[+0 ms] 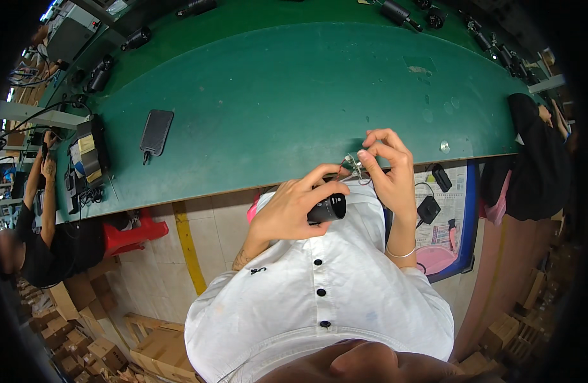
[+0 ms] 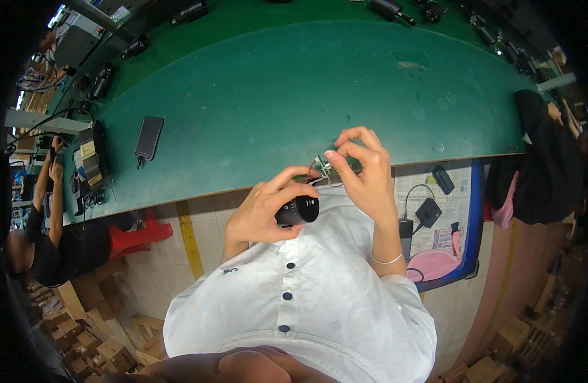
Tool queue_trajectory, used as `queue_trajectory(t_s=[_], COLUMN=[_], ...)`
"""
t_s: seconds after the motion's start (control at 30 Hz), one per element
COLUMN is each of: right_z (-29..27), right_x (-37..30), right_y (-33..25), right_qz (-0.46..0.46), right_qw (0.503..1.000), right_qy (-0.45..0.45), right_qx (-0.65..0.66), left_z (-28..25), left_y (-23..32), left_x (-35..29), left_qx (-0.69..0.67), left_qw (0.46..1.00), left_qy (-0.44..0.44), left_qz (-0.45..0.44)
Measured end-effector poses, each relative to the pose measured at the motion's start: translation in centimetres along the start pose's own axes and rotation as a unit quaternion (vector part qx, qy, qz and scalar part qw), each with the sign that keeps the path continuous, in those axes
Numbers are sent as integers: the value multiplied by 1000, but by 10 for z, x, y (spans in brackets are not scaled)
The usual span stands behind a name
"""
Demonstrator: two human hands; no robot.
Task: Assembling electronic camera modules by fitting internal components into plastic housings.
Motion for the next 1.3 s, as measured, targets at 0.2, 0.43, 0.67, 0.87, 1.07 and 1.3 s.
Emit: queue_trajectory(t_s=[0.2,0.43,0.67,0.87,1.07,1.3], right_z=[8,1,-3,7,-10,-26], right_x=[0,0,-3,-12,-7,-15], right_y=[10,13,-22,-36,-33,-29], right_qz=[23,82,-76,-174,-183,-143], right_qw=[998,957,897,842,863,935], right_qy=[-54,-78,-187,-294,-168,15], right_qx=[-3,266,393,417,440,325], left_z=[3,-2,23,35,33,7], left_y=[5,4,0,9,1,-9], left_x=[1,-1,-9,-6,-2,1], left_qx=[13,-274,-577,-696,-658,-344], left_qw=[999,950,814,714,747,930], left_qy=[-7,78,44,15,93,132], left_qz=[36,129,45,68,-12,4])
Point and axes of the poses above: each hand's wrist, its own x-axis towards the middle knuckle, its own z-axis out of the palm, y = z × x, the point moved 10 cm from there along x, towards the middle knuckle, and after that the axes turned 12 degrees about z, right-handed, at the moved point
